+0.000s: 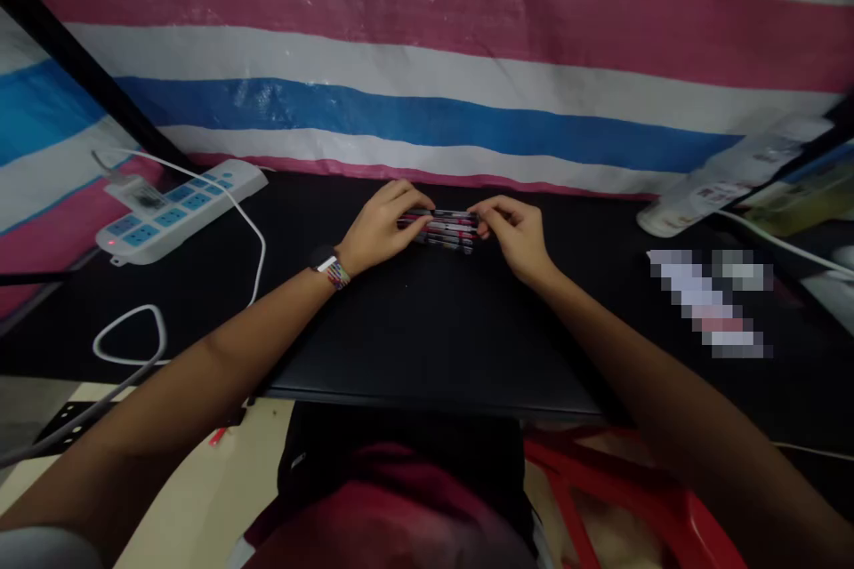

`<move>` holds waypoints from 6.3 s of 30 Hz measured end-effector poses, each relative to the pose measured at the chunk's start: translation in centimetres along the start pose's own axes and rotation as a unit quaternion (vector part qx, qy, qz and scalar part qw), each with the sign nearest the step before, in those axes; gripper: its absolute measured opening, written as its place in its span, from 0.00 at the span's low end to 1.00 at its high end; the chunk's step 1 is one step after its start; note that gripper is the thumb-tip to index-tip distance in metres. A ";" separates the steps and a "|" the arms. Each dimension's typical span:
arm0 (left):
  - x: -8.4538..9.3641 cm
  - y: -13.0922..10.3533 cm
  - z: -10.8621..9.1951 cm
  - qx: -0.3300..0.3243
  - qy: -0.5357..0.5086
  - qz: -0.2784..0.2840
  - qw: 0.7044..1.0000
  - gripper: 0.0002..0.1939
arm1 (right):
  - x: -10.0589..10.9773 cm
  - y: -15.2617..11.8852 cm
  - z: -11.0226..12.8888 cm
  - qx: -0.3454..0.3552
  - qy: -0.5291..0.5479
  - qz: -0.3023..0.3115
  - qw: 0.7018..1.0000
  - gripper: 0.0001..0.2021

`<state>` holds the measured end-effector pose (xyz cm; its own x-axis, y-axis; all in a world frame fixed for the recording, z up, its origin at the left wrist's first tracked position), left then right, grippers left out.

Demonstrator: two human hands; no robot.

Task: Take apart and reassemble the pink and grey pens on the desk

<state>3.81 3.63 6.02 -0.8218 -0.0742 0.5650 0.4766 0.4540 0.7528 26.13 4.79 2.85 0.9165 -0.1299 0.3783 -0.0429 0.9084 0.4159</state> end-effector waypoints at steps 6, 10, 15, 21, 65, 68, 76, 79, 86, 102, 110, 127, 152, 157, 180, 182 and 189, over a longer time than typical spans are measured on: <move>0.4 0.0 0.7 0.029 -0.030 -0.019 0.999 0.07 | -0.3 0.3 -1.5 -0.069 0.141 0.009 0.987 0.14; 0.6 0.2 1.2 0.068 -0.042 -0.017 0.997 0.08 | -0.5 0.2 -1.7 -0.082 0.179 0.013 0.980 0.14; 0.9 0.5 1.6 0.120 -0.072 -0.022 0.990 0.07 | -0.6 0.1 -1.8 -0.094 0.184 0.006 0.978 0.16; 0.8 0.5 2.1 0.159 -0.115 -0.028 0.980 0.06 | -0.6 0.1 -1.7 -0.085 0.182 0.005 0.980 0.14; 0.8 0.8 0.5 0.096 -0.060 0.047 0.993 0.17 | -0.3 0.3 -2.3 -0.114 0.211 0.005 0.971 0.17; 1.0 0.6 1.6 0.138 -0.093 0.011 0.986 0.16 | -0.4 0.3 -2.8 -0.125 0.225 -0.004 0.966 0.16; 0.4 -0.3 3.4 0.193 -0.140 0.005 0.971 0.17 | -0.1 0.3 -3.1 -0.132 0.229 -0.017 0.964 0.13; 0.6 -0.5 3.8 0.206 -0.133 -0.005 0.970 0.19 | 0.0 0.3 -3.2 -0.138 0.238 -0.012 0.961 0.13; 0.6 -0.6 4.1 0.213 -0.150 -0.033 0.965 0.15 | -0.3 0.2 -3.8 -0.152 0.228 -0.008 0.962 0.11; 1.4 -1.5 8.1 0.278 -0.254 -0.143 0.915 0.03 | 1.0 0.8 -4.4 -0.166 0.254 -0.035 0.952 0.07; 1.5 -1.9 9.1 0.289 -0.254 -0.157 0.910 0.04 | 1.4 1.0 -4.8 -0.165 0.266 -0.052 0.948 0.07; 1.6 -1.9 9.0 0.304 -0.257 -0.174 0.901 0.05 | 1.6 1.0 -4.9 -0.155 0.246 -0.052 0.956 0.07; 0.4 -1.4 6.9 0.279 -0.254 -0.096 0.921 0.05 | -0.1 -0.1 -2.6 -0.128 0.216 -0.003 0.968 0.16; 0.5 -1.3 6.4 0.269 -0.263 -0.092 0.922 0.05 | 0.1 -0.1 -2.8 -0.138 0.213 -0.006 0.967 0.12; -0.8 -1.0 5.0 0.268 -0.288 -0.042 0.918 0.10 | -0.3 -0.2 -1.8 -0.111 0.198 0.005 0.974 0.14; -0.5 -0.7 4.5 0.242 -0.284 -0.047 0.926 0.19 | -0.2 -0.2 -1.8 -0.110 0.201 0.003 0.973 0.13; -0.2 -0.7 4.5 0.255 -0.253 -0.047 0.932 0.11 | -0.2 -0.1 -2.0 -0.114 0.197 -0.001 0.974 0.13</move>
<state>2.28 7.34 3.85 -0.9559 0.2350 0.1759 0.2909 0.8393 0.4592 26.75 5.47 1.10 0.9999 -0.0099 0.0129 0.0070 0.9788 0.2047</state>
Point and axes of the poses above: each hand's wrist, its own y-axis towards the middle knuckle, its own x-axis out of the back of the hand, z = x × y, the point moved 8 cm from there along y, towards the middle knuckle, and after that the axes turned 9 degrees about -y, right-handed, at the moved point
